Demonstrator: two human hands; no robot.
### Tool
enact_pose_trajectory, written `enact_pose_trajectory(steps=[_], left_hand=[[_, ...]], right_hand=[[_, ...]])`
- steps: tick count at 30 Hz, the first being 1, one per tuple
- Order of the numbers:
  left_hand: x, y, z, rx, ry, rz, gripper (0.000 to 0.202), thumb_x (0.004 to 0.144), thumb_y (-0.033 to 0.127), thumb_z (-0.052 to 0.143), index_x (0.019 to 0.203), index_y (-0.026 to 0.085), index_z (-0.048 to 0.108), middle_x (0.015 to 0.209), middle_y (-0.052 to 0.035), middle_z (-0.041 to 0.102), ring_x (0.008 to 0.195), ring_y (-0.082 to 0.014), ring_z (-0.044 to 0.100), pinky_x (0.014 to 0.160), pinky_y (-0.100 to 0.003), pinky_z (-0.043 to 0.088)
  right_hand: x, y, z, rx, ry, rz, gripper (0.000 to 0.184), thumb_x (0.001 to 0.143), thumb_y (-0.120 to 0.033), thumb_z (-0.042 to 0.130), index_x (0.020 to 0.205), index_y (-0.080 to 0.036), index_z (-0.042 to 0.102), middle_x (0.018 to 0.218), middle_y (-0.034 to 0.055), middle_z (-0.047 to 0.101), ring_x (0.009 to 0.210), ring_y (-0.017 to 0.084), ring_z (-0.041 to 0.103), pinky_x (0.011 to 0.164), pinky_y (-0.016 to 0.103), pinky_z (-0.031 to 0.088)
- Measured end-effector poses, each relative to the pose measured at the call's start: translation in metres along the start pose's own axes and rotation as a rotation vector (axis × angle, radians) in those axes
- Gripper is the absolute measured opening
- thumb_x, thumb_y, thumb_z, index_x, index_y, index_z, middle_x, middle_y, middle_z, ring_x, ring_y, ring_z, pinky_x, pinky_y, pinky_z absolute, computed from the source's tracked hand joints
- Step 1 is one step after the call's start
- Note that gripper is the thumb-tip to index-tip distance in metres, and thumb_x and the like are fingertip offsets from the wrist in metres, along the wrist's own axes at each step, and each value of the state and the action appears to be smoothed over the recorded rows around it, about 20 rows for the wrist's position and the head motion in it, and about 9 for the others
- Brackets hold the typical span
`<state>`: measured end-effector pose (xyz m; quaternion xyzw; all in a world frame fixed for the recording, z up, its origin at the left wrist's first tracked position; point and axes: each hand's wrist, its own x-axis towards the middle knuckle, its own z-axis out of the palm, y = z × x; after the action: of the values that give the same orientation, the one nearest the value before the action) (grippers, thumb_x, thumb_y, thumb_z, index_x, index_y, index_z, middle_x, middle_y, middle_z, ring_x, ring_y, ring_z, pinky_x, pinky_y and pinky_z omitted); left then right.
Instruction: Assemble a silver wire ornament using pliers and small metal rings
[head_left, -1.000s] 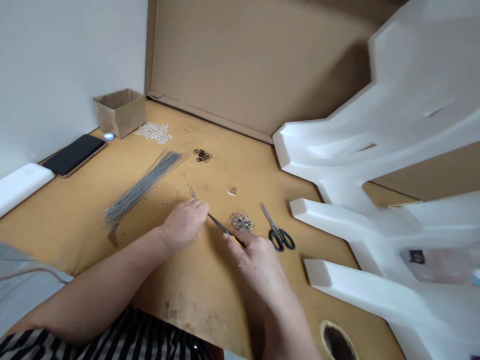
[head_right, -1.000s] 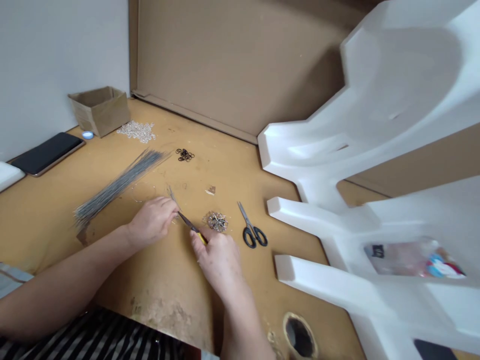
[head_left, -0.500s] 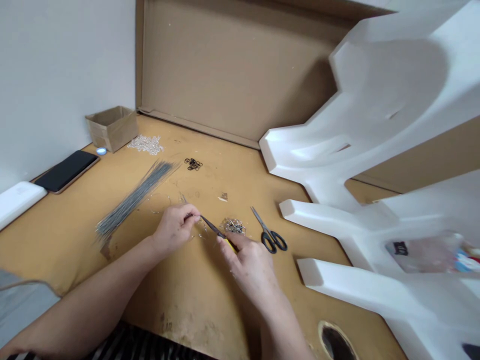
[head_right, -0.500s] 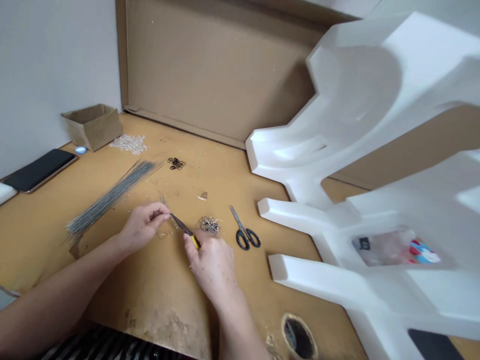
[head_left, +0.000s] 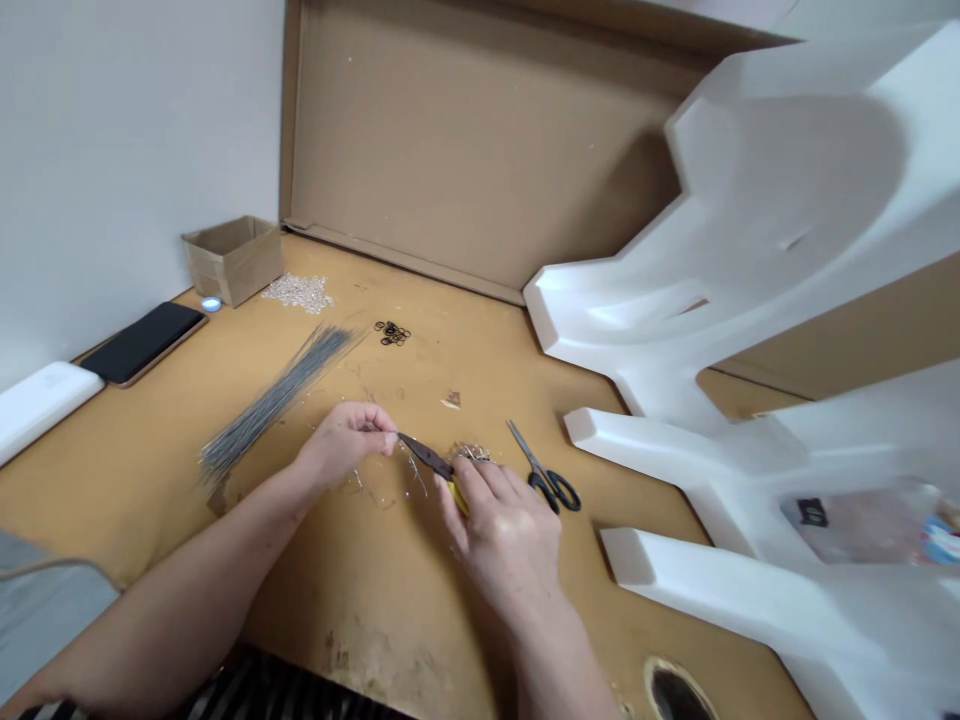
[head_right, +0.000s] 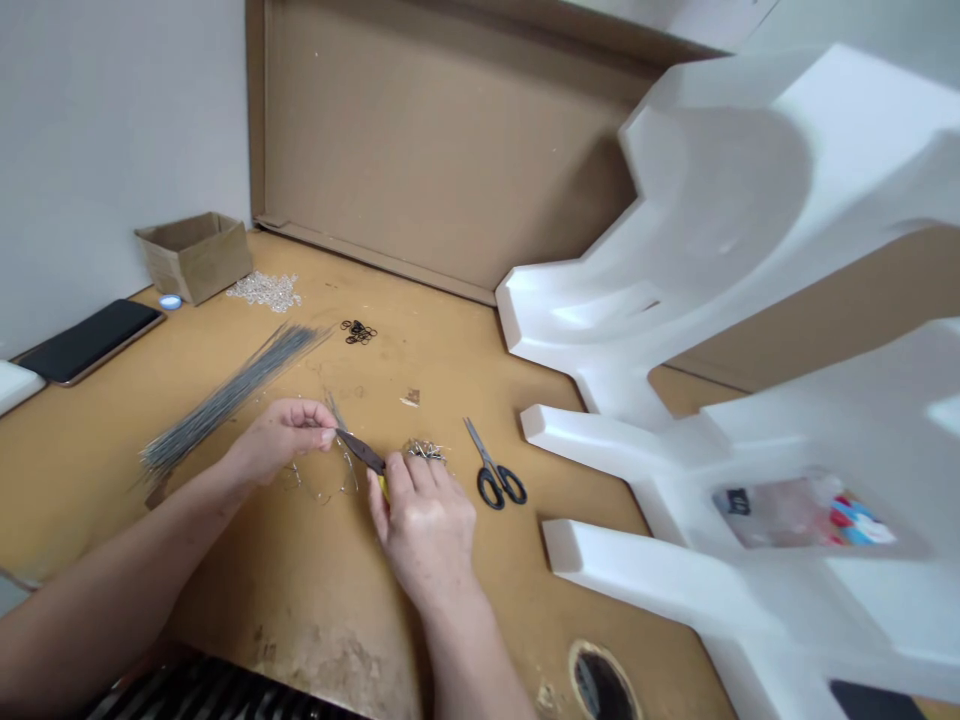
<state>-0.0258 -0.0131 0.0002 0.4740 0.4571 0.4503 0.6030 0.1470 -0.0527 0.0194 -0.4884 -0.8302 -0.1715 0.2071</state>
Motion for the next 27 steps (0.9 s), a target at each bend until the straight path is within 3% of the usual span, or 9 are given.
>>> enact_pose_trajectory(steps=[3,9,13,19,27], left_hand=[[0.000,-0.001,-0.002,0.005,-0.020,0.010,0.003,0.056,0.016,0.056,0.055,0.014,0.053,0.048,0.0042,0.054,0.047,-0.0065,0.044,0.052,-0.021,0.033],[-0.004,0.001,-0.002,0.030,-0.151,0.026,0.005,0.058,0.020,0.058,0.059,0.015,0.056,0.053,0.0033,0.056,0.052,-0.0074,0.048,0.056,-0.022,0.036],[-0.009,0.004,0.003,0.043,-0.220,0.025,0.004,0.058,0.019,0.056,0.058,0.015,0.056,0.053,0.0030,0.055,0.053,-0.0078,0.048,0.057,-0.022,0.036],[-0.012,0.004,0.009,0.073,-0.254,0.013,0.003,0.058,0.018,0.056,0.059,0.015,0.056,0.053,0.0033,0.055,0.053,-0.0080,0.047,0.057,-0.022,0.036],[-0.009,-0.004,0.011,0.061,-0.216,0.008,0.005,0.059,0.018,0.055,0.056,0.015,0.053,0.051,0.0034,0.053,0.051,-0.0078,0.045,0.056,-0.022,0.035]], right_hand=[[0.000,0.008,-0.002,0.256,-0.033,0.091,0.026,0.083,-0.032,0.042,0.081,-0.016,0.062,0.072,0.0079,0.064,0.066,0.018,0.056,0.060,0.027,0.040],[0.002,0.013,0.001,0.992,-0.089,0.562,0.022,0.069,-0.038,0.060,0.081,-0.019,0.061,0.074,0.0037,0.064,0.065,0.017,0.058,0.059,0.027,0.045],[0.004,0.003,0.009,1.313,-0.154,0.733,0.020,0.060,-0.032,0.068,0.074,-0.019,0.062,0.070,0.0012,0.062,0.063,0.014,0.055,0.062,0.027,0.044],[0.005,-0.006,0.012,1.424,-0.122,0.772,0.014,0.059,-0.026,0.066,0.070,-0.019,0.061,0.063,-0.0027,0.057,0.056,0.010,0.049,0.058,0.023,0.041],[0.003,-0.018,0.006,1.245,-0.067,0.668,0.008,0.065,-0.023,0.058,0.071,-0.020,0.055,0.066,-0.0008,0.058,0.058,0.012,0.052,0.054,0.023,0.041]])
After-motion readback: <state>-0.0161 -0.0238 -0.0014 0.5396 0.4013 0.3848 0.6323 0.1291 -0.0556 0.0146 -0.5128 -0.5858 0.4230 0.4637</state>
